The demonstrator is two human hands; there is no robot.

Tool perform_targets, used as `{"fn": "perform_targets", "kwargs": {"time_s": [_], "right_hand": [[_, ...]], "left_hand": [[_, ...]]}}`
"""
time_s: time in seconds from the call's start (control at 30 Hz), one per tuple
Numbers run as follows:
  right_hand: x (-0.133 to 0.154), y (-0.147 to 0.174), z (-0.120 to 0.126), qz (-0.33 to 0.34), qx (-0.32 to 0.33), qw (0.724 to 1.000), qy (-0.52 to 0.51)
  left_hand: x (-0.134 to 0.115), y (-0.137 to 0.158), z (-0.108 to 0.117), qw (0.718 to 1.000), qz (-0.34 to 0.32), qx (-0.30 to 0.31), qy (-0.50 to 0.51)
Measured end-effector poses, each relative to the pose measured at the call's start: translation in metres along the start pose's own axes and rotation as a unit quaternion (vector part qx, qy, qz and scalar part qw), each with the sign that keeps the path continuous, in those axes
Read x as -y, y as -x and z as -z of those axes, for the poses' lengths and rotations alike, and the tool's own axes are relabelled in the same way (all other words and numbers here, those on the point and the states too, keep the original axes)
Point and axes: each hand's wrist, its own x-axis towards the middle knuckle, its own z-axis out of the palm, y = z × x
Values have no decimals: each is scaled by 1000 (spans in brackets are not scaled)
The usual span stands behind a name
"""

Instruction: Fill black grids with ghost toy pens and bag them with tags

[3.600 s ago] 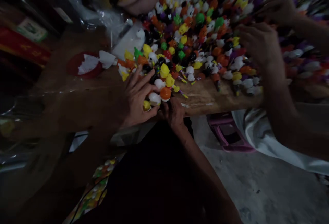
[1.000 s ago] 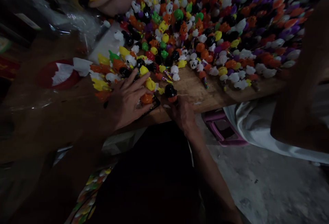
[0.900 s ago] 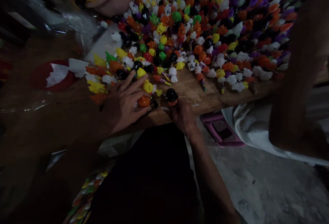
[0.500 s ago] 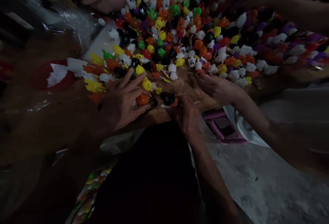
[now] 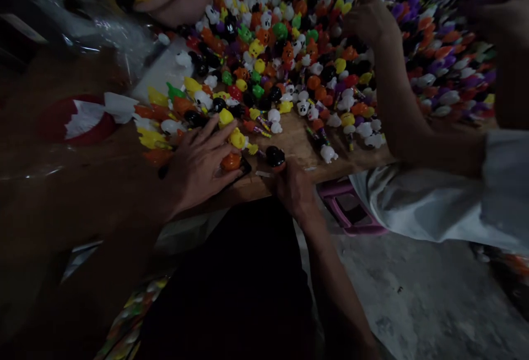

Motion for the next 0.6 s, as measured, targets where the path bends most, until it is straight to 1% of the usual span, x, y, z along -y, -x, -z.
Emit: {"fn": "perform_targets", "kwargs": {"time_s": [0.1, 0.23, 0.33, 0.43, 0.5, 0.6], "right_hand": [[-3, -3, 6, -22, 31, 999, -37], [-8, -3, 7, -34, 70, 985, -152], [-12, -3, 6, -47, 57, 980, -186], [-14, -3, 6, -46, 46, 977, -202], [-11, -3, 7, -42, 41, 976, -209], [-1, 0, 4, -17, 25, 975, -221]], "left_hand": [[0, 2, 1, 1000, -2, -8, -2], [-1, 6, 1, 999, -7, -31, -15], [-2, 8, -1, 999, -9, -50, -12], [-4, 9, -3, 998, -6, -54, -7], [-5, 8, -2, 999, 2, -49, -7], [-7, 6, 3, 999, 19, -27, -7]]}}
